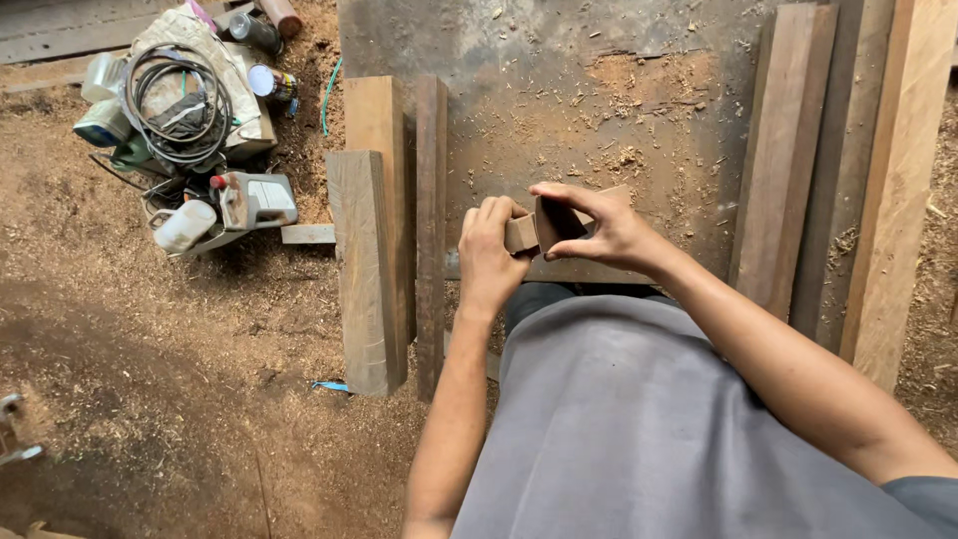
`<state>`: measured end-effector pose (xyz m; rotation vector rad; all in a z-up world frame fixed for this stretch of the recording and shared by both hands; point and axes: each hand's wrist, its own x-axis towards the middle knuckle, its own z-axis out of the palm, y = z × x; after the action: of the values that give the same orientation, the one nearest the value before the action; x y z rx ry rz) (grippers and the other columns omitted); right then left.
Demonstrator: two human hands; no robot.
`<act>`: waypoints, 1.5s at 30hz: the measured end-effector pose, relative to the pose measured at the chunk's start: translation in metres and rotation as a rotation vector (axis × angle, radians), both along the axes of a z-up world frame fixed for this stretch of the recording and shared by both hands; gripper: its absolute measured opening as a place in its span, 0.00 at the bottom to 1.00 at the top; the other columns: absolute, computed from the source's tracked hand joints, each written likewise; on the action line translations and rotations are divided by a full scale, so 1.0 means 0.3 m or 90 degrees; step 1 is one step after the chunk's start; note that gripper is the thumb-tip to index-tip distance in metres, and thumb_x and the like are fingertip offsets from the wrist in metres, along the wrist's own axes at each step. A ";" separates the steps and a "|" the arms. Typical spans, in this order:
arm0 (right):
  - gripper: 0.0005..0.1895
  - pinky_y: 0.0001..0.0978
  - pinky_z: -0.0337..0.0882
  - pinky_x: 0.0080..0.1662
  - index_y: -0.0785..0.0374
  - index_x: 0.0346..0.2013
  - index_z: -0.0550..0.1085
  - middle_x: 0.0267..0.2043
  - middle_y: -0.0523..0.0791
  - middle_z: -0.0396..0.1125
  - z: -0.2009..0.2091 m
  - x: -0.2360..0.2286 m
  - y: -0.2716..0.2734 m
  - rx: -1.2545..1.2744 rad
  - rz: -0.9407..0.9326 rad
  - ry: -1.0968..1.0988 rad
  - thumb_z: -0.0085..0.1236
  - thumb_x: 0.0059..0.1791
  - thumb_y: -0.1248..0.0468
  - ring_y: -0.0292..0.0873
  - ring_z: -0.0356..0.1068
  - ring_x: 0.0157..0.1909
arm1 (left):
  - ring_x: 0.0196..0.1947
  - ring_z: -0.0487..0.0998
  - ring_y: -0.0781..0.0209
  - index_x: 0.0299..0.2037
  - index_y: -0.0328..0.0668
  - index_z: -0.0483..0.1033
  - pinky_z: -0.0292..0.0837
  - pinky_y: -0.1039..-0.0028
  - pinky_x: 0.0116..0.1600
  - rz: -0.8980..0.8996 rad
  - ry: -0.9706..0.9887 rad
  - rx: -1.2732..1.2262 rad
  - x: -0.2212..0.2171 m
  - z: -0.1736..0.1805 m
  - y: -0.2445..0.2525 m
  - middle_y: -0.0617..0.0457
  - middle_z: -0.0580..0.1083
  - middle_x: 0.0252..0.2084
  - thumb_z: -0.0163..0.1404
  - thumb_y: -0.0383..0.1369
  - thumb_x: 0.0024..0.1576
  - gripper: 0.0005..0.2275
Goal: The person sands a small wooden block by hand using a piece of sandpaper, rubbing the sandpaper against different sides and edges of the block.
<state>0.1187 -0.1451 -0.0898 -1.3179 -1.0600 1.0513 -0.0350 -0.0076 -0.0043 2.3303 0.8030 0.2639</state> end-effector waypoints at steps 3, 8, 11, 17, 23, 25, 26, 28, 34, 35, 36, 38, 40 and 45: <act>0.42 0.39 0.61 0.71 0.60 0.69 0.65 0.71 0.47 0.63 -0.009 0.023 0.001 0.005 -0.002 -0.025 0.73 0.41 0.62 0.44 0.61 0.72 | 0.43 0.72 0.47 0.39 0.42 0.72 0.70 0.61 0.49 -0.006 0.003 0.006 -0.007 0.001 0.007 0.52 0.73 0.40 0.64 0.23 0.39 0.18; 0.42 0.37 0.67 0.66 0.58 0.67 0.67 0.68 0.45 0.66 -0.005 0.048 -0.013 -0.105 -0.027 -0.084 0.73 0.40 0.60 0.41 0.67 0.67 | 0.43 0.71 0.47 0.38 0.42 0.72 0.70 0.60 0.48 -0.005 0.005 0.006 -0.015 0.007 -0.001 0.51 0.71 0.40 0.64 0.24 0.39 0.18; 0.42 0.39 0.65 0.67 0.61 0.68 0.65 0.68 0.47 0.65 0.064 0.011 0.000 0.002 -0.018 -0.115 0.73 0.42 0.60 0.44 0.65 0.69 | 0.43 0.70 0.46 0.39 0.42 0.72 0.69 0.59 0.48 -0.003 0.009 0.005 -0.003 0.009 -0.007 0.50 0.71 0.40 0.64 0.23 0.41 0.17; 0.40 0.39 0.67 0.67 0.62 0.66 0.67 0.67 0.48 0.67 0.102 0.023 -0.006 0.039 -0.031 -0.098 0.73 0.41 0.61 0.46 0.67 0.67 | 0.44 0.70 0.47 0.40 0.42 0.72 0.70 0.60 0.49 0.000 0.028 0.008 -0.013 0.010 -0.031 0.51 0.70 0.41 0.62 0.22 0.42 0.17; 0.41 0.39 0.69 0.63 0.62 0.66 0.68 0.65 0.48 0.68 0.119 0.013 -0.029 0.023 -0.054 -0.167 0.75 0.40 0.60 0.47 0.70 0.63 | 0.44 0.70 0.46 0.40 0.42 0.72 0.69 0.59 0.49 -0.004 0.020 0.009 -0.013 0.008 -0.046 0.50 0.70 0.41 0.62 0.22 0.41 0.17; 0.41 0.40 0.69 0.63 0.62 0.66 0.67 0.66 0.48 0.67 0.133 0.013 -0.029 0.045 -0.052 -0.184 0.75 0.41 0.60 0.48 0.69 0.63 | 0.44 0.70 0.46 0.41 0.42 0.72 0.69 0.58 0.49 -0.011 0.013 0.021 -0.002 0.006 -0.049 0.50 0.70 0.42 0.62 0.21 0.43 0.17; 0.42 0.40 0.69 0.64 0.63 0.67 0.67 0.66 0.49 0.67 0.137 0.008 -0.030 0.052 -0.044 -0.172 0.74 0.41 0.60 0.48 0.69 0.64 | 0.45 0.70 0.45 0.41 0.42 0.72 0.69 0.58 0.49 -0.014 0.014 0.025 -0.001 0.008 -0.050 0.50 0.70 0.42 0.61 0.21 0.44 0.17; 0.42 0.39 0.69 0.65 0.62 0.68 0.66 0.67 0.48 0.67 0.138 0.007 -0.036 0.060 -0.035 -0.155 0.74 0.42 0.59 0.47 0.69 0.65 | 0.46 0.70 0.45 0.42 0.42 0.72 0.69 0.59 0.49 -0.023 0.014 0.033 0.007 0.013 -0.051 0.50 0.70 0.43 0.61 0.20 0.45 0.16; 0.41 0.39 0.68 0.66 0.62 0.67 0.67 0.68 0.48 0.67 0.140 0.031 -0.034 0.028 -0.051 -0.110 0.73 0.42 0.59 0.46 0.68 0.67 | 0.44 0.70 0.44 0.40 0.41 0.70 0.69 0.58 0.48 -0.024 0.004 0.021 0.019 0.024 -0.053 0.49 0.70 0.41 0.61 0.22 0.41 0.17; 0.40 0.39 0.69 0.67 0.62 0.67 0.67 0.68 0.48 0.67 0.153 0.029 -0.032 0.046 -0.045 -0.122 0.73 0.42 0.59 0.46 0.69 0.67 | 0.45 0.70 0.44 0.40 0.41 0.70 0.69 0.58 0.49 -0.028 0.007 0.028 0.019 0.021 -0.053 0.49 0.70 0.42 0.61 0.21 0.43 0.17; 0.40 0.38 0.69 0.67 0.62 0.67 0.67 0.67 0.48 0.67 0.167 0.024 -0.029 0.064 -0.038 -0.134 0.73 0.43 0.59 0.45 0.69 0.67 | 0.46 0.70 0.44 0.41 0.41 0.71 0.69 0.58 0.49 -0.032 0.011 0.034 0.016 0.019 -0.053 0.49 0.70 0.43 0.60 0.20 0.44 0.16; 0.42 0.41 0.67 0.68 0.65 0.68 0.66 0.68 0.49 0.66 0.185 0.005 -0.027 0.093 -0.028 -0.147 0.73 0.43 0.59 0.48 0.66 0.69 | 0.46 0.69 0.43 0.44 0.40 0.70 0.69 0.57 0.50 -0.035 0.013 0.038 0.008 0.012 -0.057 0.48 0.70 0.44 0.60 0.20 0.45 0.17; 0.42 0.41 0.67 0.68 0.65 0.68 0.65 0.68 0.50 0.65 0.177 -0.003 -0.028 0.106 -0.018 -0.160 0.74 0.43 0.59 0.48 0.66 0.69 | 0.46 0.69 0.42 0.46 0.38 0.70 0.68 0.57 0.50 -0.035 0.008 0.040 0.007 0.007 -0.052 0.47 0.69 0.44 0.61 0.21 0.43 0.21; 0.43 0.40 0.70 0.62 0.60 0.67 0.67 0.67 0.48 0.67 0.080 0.063 -0.042 -0.121 -0.027 -0.115 0.73 0.39 0.58 0.47 0.69 0.64 | 0.44 0.70 0.45 0.40 0.40 0.70 0.69 0.58 0.49 -0.020 0.020 0.016 0.004 0.012 -0.055 0.48 0.69 0.42 0.61 0.22 0.40 0.18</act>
<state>0.1377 -0.1577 -0.0657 -1.6056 -1.0797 1.0355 -0.0336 -0.0242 -0.0006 2.3742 0.7815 0.2254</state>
